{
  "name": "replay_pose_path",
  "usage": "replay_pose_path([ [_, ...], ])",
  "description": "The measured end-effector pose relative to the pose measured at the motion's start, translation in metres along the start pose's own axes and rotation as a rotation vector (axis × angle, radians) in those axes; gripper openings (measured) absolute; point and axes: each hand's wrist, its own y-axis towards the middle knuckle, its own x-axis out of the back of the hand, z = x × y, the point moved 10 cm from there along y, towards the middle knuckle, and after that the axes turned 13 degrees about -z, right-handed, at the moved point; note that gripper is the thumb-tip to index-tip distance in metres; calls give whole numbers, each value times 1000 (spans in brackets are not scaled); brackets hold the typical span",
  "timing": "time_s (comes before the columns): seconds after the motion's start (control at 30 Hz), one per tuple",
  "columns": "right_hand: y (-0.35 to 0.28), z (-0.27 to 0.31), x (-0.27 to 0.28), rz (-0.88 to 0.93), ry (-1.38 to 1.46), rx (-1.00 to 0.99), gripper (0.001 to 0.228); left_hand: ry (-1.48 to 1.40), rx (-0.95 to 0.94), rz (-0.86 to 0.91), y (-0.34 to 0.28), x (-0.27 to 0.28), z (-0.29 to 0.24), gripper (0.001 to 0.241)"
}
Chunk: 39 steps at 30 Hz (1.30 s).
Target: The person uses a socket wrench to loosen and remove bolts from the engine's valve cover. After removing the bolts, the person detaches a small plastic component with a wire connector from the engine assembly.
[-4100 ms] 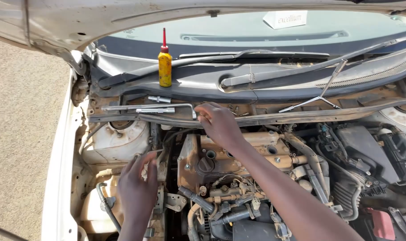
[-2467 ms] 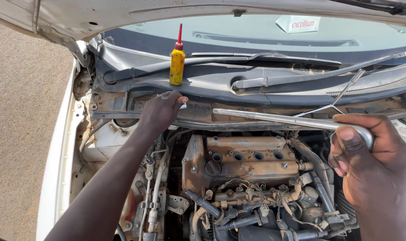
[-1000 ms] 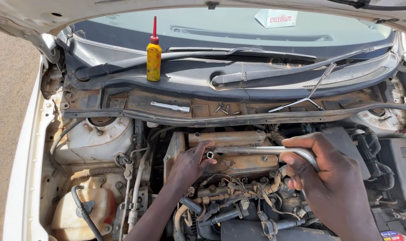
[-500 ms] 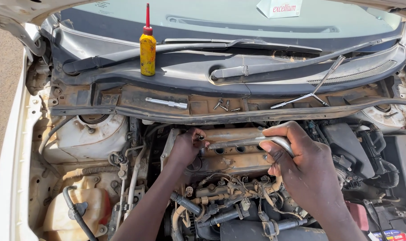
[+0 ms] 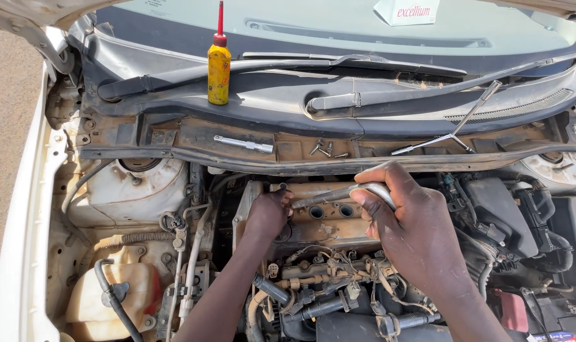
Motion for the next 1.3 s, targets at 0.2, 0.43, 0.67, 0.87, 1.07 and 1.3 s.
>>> replay_pose_path([
  [0.2, 1, -4, -8, 151, -25, -101, 29, -904, 146, -371, -107, 183, 8, 69],
  [0.43, 22, 58, -79, 643, 533, -34, 29, -1163, 64, -848, -214, 237, 2, 50],
  [0.67, 109, 54, -227, 153, -232, 643, 18, -983, 1013, -790, -315, 162, 51, 49],
  [0.87, 116, 56, -223, 132, -264, 628, 30, -1060, 1259, -643, -358, 66, 71, 41],
  [1.07, 44, 49, -98, 2, -4, 471, 38, -1204, 1241, -717, -375, 0, 92, 38],
  [1.3, 20, -32, -160, 126, -165, 319, 26, -1277, 1274, -735, -375, 9, 81, 39],
])
